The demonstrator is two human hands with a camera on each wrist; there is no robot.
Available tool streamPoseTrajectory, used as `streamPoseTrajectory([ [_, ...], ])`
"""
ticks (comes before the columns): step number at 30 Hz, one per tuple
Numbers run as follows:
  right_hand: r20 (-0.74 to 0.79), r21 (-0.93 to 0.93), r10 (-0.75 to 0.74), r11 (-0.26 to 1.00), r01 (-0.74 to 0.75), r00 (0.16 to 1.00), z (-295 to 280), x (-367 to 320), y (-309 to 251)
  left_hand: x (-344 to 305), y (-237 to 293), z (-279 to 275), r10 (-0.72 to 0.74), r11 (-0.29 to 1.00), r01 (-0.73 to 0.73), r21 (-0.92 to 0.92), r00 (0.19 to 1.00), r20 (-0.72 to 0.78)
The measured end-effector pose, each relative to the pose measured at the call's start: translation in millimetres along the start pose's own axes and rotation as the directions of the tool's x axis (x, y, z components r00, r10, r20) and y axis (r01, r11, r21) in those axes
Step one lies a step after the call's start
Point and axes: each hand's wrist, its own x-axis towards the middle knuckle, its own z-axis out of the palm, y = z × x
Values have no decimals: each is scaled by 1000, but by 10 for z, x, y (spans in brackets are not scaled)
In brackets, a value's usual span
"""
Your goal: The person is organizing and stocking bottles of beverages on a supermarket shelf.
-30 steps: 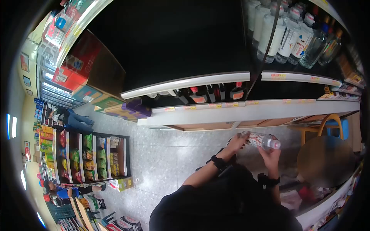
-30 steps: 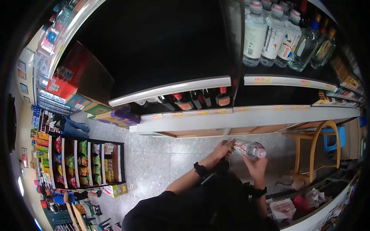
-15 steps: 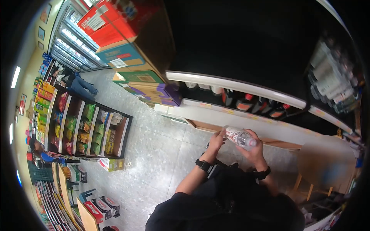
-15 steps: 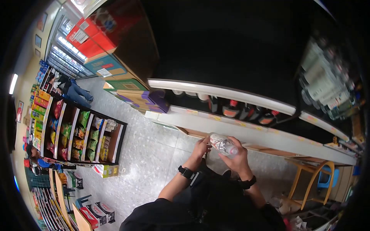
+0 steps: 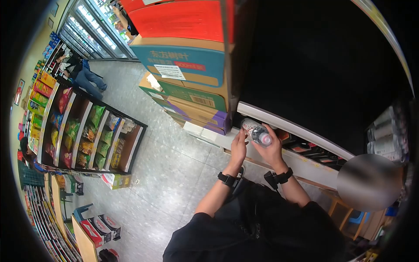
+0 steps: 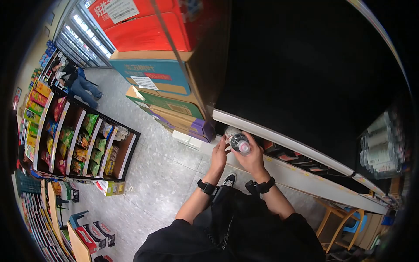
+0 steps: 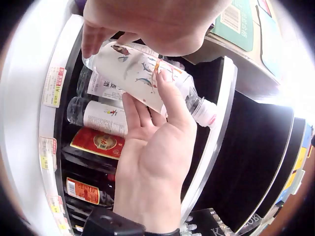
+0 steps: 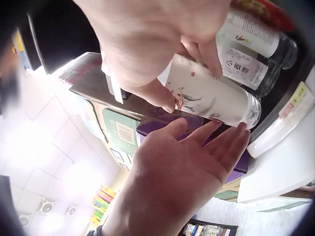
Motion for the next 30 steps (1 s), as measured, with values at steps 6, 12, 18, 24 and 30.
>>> streamPoseTrajectory([
  [6,86,220,162,959,-177,983,210,252,144,221,-14,-92,-71,995,69,76,997,23],
  [12,9,319,165,934,-159,986,420,395,240,296,-30,-186,-169,983,162,91,983,78],
  [18,45,-168,207,966,-197,977,478,519,310,269,-30,-158,-146,987,143,67,989,33],
  [24,56,-119,275,956,-267,960,430,360,547,200,-64,-176,-181,983,177,44,978,102],
  [30,41,-3,306,952,-306,951,9,-190,529,-115,-175,-81,-198,980,194,55,977,84],
])
